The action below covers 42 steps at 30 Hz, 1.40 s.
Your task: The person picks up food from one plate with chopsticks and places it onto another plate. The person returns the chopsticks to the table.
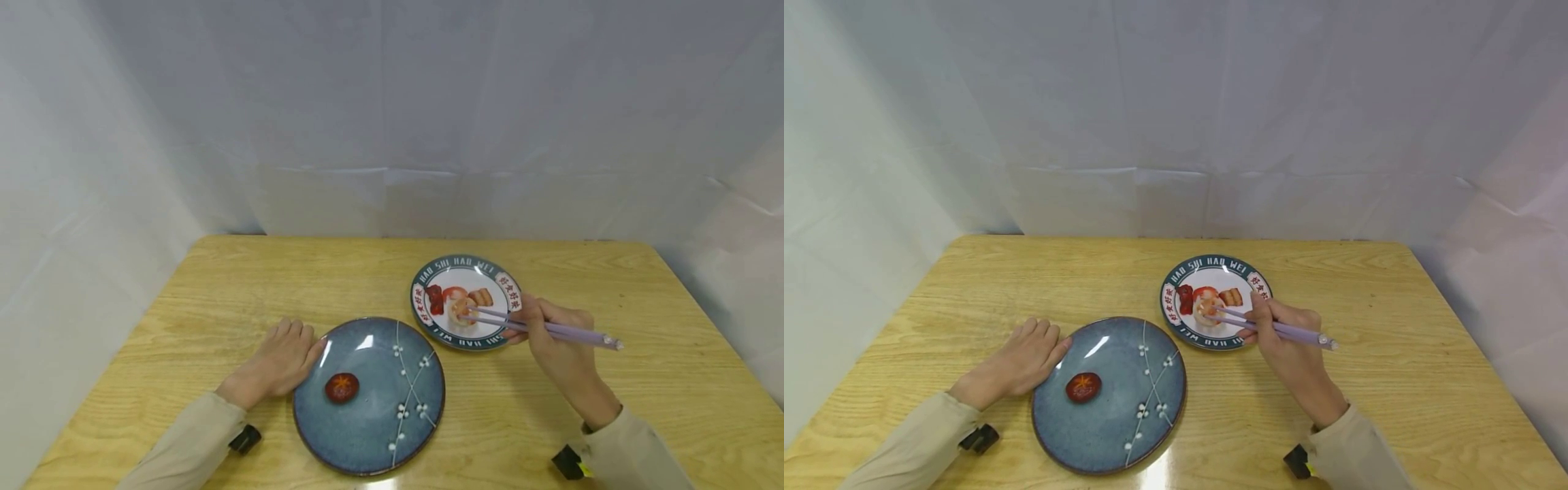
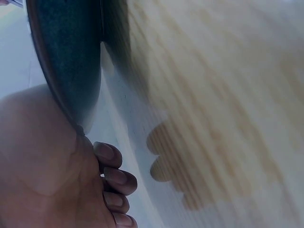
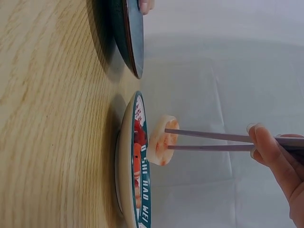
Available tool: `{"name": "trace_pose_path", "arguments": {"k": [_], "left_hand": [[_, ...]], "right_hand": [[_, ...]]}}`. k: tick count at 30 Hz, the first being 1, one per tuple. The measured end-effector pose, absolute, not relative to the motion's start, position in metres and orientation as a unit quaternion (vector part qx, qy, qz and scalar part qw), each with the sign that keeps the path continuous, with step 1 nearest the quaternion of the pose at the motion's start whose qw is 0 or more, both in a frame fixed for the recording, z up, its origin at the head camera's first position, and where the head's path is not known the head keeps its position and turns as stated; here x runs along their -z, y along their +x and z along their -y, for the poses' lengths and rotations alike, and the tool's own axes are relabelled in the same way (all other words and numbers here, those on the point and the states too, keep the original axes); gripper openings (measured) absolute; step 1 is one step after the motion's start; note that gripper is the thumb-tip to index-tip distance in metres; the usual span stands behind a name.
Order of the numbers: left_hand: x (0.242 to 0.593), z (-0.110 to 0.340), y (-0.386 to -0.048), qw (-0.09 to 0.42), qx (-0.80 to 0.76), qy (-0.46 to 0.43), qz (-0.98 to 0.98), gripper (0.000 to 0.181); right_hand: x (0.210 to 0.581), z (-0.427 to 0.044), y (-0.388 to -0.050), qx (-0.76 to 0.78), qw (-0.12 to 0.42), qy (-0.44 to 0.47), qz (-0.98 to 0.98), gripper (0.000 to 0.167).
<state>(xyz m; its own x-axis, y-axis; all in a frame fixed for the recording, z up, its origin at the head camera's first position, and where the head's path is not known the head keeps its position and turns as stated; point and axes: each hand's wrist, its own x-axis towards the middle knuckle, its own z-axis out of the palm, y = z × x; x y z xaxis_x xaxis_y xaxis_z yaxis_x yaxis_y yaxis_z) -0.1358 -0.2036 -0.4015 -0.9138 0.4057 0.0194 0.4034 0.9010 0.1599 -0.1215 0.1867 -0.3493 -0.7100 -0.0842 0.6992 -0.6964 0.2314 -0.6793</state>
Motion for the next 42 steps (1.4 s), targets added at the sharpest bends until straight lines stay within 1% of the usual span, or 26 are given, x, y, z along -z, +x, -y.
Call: {"name": "trace_pose_path", "arguments": {"k": [6,14,20,29,37,42], "left_hand": [[0.401,0.204,-0.136,0.004,-0.079,0.208,-0.975,0.028],[0.400,0.203,-0.136,0.013,-0.075,0.205,-0.976,0.030],[0.399,0.203,-0.135,0.005,-0.065,0.217,-0.974,0.030],[0.398,0.203,-0.135,0.004,-0.062,0.220,-0.974,0.030],[0.398,0.203,-0.135,0.008,-0.056,0.222,-0.973,0.030],[0.398,0.203,-0.134,0.012,-0.060,0.220,-0.974,0.031]], "right_hand": [[0.348,-0.184,-0.119,-0.559,0.268,0.261,0.740,0.024],[0.347,-0.180,-0.115,-0.566,0.268,0.280,0.727,0.024],[0.344,-0.175,-0.112,-0.561,0.267,0.291,0.728,0.026],[0.344,-0.170,-0.108,-0.568,0.258,0.303,0.720,0.025],[0.343,-0.166,-0.106,-0.582,0.262,0.326,0.698,0.024],[0.343,-0.164,-0.104,-0.582,0.252,0.325,0.701,0.025]]}}
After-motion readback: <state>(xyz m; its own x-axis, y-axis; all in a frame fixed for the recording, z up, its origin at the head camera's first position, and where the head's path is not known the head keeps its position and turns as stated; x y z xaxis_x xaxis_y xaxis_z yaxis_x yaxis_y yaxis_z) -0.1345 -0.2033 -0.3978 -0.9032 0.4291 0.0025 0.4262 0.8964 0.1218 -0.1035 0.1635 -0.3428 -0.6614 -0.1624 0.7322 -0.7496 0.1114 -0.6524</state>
